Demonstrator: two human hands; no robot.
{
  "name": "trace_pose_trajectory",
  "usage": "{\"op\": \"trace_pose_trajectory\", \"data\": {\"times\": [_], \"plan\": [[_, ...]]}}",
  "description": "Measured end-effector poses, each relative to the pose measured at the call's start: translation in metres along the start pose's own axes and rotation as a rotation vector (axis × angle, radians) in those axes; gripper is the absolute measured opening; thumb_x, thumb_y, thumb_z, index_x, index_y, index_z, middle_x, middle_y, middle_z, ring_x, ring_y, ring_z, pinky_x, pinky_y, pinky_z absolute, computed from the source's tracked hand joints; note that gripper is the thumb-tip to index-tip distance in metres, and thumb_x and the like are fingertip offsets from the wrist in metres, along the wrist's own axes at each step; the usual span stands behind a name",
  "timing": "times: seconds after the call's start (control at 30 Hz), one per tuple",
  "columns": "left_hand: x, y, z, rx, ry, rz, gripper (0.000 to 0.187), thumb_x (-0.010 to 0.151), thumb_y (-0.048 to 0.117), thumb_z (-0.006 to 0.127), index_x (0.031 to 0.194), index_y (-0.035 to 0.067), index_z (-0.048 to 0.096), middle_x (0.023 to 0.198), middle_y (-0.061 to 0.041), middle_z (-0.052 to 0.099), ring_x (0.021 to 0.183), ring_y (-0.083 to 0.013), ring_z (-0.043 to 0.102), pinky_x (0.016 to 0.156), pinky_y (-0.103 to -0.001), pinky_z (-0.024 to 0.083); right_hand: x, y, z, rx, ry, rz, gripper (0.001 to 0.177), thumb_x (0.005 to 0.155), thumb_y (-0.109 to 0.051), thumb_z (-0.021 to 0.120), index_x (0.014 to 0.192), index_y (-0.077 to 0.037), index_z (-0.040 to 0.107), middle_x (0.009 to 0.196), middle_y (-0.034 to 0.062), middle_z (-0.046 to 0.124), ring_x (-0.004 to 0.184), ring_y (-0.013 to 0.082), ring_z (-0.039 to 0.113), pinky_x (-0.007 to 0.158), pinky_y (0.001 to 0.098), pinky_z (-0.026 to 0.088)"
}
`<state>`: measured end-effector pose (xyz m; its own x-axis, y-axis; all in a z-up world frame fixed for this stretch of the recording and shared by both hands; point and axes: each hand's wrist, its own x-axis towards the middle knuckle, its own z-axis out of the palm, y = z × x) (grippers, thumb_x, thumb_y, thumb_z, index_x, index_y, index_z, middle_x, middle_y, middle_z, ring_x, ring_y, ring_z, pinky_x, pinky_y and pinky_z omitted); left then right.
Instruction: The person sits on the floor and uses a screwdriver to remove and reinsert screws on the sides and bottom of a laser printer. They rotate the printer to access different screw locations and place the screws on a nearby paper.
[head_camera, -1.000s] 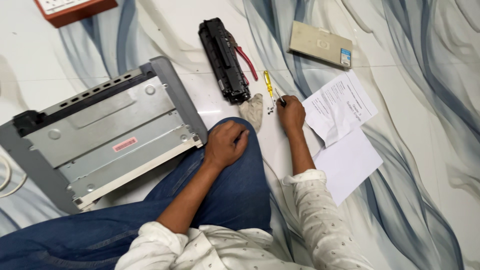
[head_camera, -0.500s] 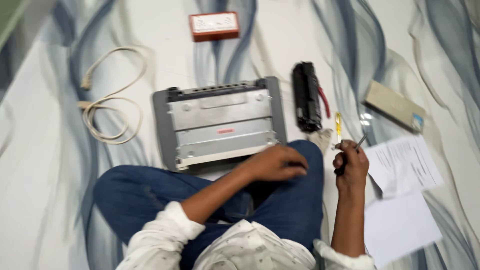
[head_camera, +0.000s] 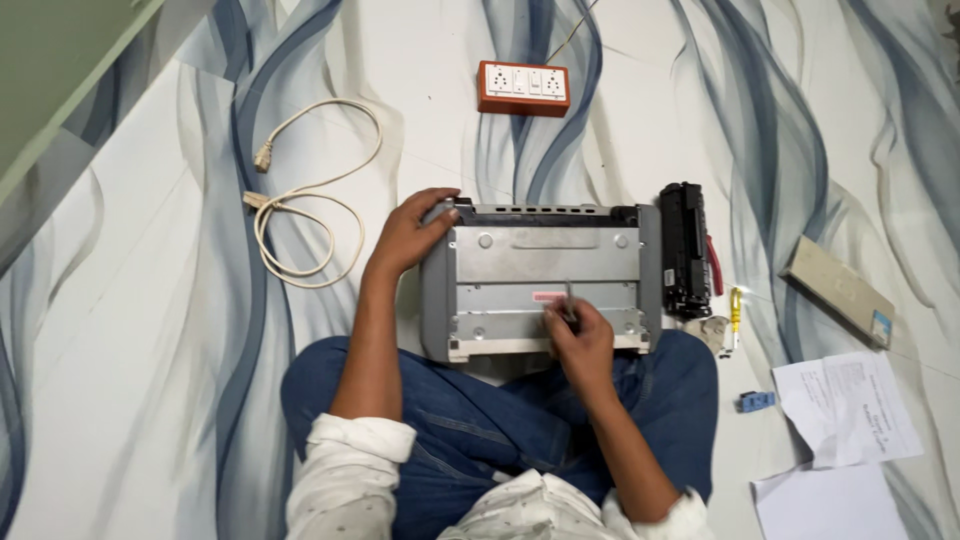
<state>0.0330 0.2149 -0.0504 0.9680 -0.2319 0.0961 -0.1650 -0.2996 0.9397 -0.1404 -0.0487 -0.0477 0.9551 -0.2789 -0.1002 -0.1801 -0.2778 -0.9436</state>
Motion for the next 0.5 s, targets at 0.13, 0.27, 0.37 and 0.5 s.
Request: {"op": "trace_pose_trajectory", "data": {"times": [0.13,0.27,0.37,0.5], "plan": [[0.008,0.007,-0.008,-0.103,-0.112,-0.201,0.042,0.089,0.033,0.071,0.128,0.018,0.071,0.122,-0.009,0.075,0.113,-0.0228,0.07,0.097,-0.034,0.053,-0.034,0.024,-0.005,0.211,0.136,0.141,0.013,0.095,-0.011,0.066,0.103,-0.001,0.067,0.072,0.0068,0.071,0.047,0.009,0.053,0.043,0.023,0.04],[0.006,0.019,-0.012,-0.041,-0.133,-0.266,0.043,0.089,0.035,0.071,0.129,0.02,0.07,0.121,-0.008,0.074,0.11,-0.0222,0.07,0.094,-0.033,0.054,-0.032,0.055,-0.01,0.328,0.189,0.032,0.013,0.1,-0.011,0.062,0.108,-0.001,0.061,0.076,0.0096,0.072,0.05,0.0105,0.056,0.046,0.0228,0.044],[0.002,0.026,-0.014,0.013,-0.11,-0.258,0.044,0.088,0.035,0.072,0.129,0.021,0.07,0.127,-0.008,0.071,0.115,-0.023,0.066,0.096,-0.034,0.052,-0.02,0.066,-0.016,0.349,0.188,-0.035,0.012,0.1,-0.01,0.06,0.109,-0.001,0.059,0.078,0.0106,0.073,0.05,0.0113,0.058,0.047,0.0225,0.044],[-0.009,0.022,-0.015,0.016,-0.153,-0.235,0.048,0.084,0.034,0.076,0.129,0.02,0.068,0.13,-0.011,0.066,0.121,-0.0254,0.063,0.099,-0.036,0.051,-0.001,0.067,-0.042,0.376,0.148,-0.03,0.011,0.1,-0.008,0.059,0.108,-0.001,0.06,0.08,0.0111,0.073,0.051,0.0117,0.058,0.047,0.0229,0.045]]}}
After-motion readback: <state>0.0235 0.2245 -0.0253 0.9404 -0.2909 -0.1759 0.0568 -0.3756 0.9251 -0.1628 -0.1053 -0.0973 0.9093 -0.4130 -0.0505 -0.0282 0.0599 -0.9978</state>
